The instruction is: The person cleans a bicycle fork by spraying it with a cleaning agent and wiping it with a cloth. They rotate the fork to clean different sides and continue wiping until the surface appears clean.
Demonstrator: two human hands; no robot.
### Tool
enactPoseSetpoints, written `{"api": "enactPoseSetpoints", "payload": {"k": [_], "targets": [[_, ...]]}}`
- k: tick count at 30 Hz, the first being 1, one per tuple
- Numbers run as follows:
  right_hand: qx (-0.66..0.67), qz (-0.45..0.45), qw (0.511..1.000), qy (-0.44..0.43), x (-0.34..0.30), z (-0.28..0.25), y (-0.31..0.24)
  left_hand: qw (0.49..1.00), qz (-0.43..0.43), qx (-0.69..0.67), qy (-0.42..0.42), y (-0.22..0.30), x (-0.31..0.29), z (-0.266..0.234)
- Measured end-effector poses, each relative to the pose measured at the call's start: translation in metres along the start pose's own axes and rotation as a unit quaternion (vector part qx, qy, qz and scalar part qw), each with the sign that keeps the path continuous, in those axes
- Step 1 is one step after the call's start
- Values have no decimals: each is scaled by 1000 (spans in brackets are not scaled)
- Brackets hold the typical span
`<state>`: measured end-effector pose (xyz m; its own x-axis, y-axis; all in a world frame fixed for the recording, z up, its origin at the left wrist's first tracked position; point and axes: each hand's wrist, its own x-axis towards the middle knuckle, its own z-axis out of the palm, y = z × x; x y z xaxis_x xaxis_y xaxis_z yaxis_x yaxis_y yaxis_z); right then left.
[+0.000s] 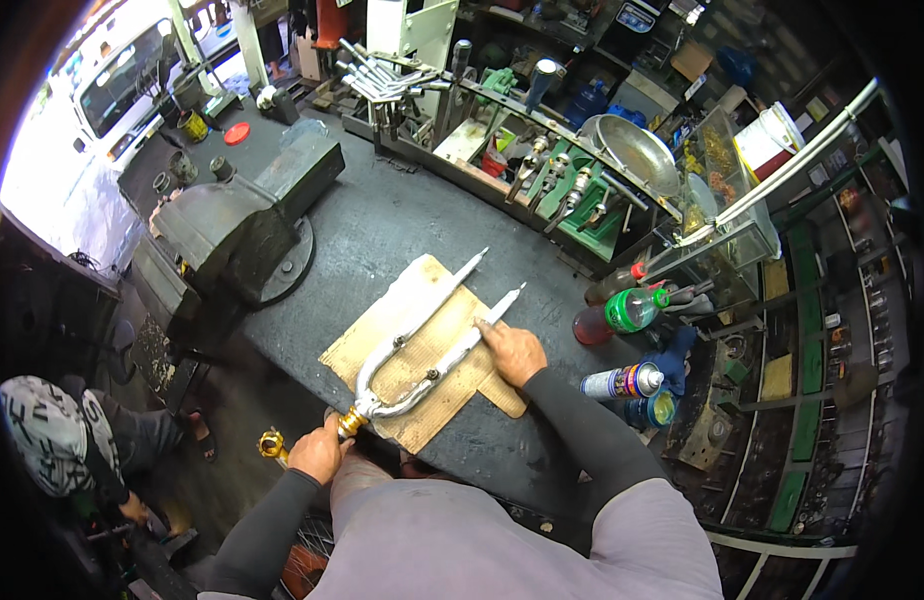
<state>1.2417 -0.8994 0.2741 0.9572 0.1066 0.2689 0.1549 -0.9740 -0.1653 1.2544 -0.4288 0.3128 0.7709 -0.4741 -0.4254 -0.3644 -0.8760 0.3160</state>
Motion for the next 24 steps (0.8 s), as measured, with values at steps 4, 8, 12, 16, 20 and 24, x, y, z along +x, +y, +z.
{"api": "enactPoseSetpoints", "payload": {"k": [4,8,12,16,20,24], "targets": [[-106,138,984,47,18,-36,20,1000,-8,2,-2,5,-2,-5],[0,-36,999,-21,8,-22,-4,1000,-10,-4,-1,5,-7,-4],[-87,143,985,27,24,-33,29,1000,-16,2,-5,7,-2,-6],[-22,8,996,-91,19,-11,-2,1000,-11,7,0,0,-2,1],[-142,190,967,-93,47,-39,11,1000,-15,-1,6,5,-5,-6],[-65,57,991,-102,28,-22,0,999,0,-8,36,1,-6,1]]}}
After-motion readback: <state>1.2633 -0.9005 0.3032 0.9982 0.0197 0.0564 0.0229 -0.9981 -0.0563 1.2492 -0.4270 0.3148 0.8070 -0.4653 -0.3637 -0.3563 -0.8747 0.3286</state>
